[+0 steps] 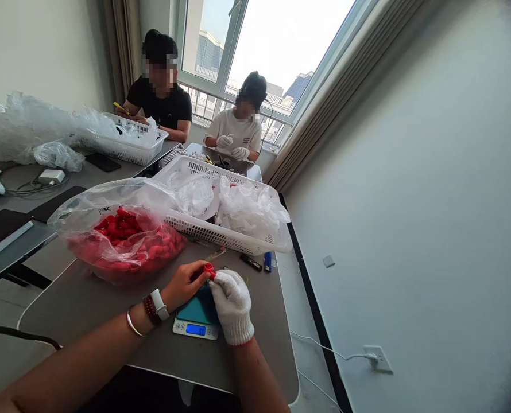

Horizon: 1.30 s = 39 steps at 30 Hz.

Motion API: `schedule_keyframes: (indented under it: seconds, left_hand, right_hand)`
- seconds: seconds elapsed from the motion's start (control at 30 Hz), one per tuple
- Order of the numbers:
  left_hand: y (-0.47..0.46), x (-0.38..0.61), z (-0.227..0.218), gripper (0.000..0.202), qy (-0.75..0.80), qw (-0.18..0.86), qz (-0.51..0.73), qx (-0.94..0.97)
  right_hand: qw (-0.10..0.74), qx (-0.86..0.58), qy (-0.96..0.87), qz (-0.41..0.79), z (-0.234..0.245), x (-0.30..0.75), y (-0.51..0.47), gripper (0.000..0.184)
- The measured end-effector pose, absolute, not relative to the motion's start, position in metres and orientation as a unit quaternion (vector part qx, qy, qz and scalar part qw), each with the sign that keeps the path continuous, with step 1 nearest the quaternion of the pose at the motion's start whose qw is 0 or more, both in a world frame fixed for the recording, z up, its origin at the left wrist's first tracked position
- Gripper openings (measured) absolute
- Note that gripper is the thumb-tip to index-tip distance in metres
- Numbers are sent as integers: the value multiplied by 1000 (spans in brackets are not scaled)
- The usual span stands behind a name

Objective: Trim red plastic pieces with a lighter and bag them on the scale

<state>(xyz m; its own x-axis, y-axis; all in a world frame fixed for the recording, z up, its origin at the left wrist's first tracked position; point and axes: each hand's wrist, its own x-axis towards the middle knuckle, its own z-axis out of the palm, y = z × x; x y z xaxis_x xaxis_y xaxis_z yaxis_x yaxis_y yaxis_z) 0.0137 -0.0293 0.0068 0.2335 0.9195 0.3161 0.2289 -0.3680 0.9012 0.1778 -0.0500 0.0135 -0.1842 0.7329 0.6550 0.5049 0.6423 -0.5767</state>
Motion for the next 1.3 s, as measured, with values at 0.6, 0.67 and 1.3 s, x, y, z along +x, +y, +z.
schedule_keyframes:
  seconds: [0.6,0.67,1.3]
  left_hand:
    - [-30,16,9,32,403,385,449,698]
    - [-31,17,11,29,392,391,452,700]
    - [-30,15,9,32,384,378,444,715]
  right_hand:
    - [479,-431,-750,152,11,179,-52,11]
    - [470,-455,-719,233,12,179,-55,18]
    - [453,-465,-727,223,11,179,-55,15]
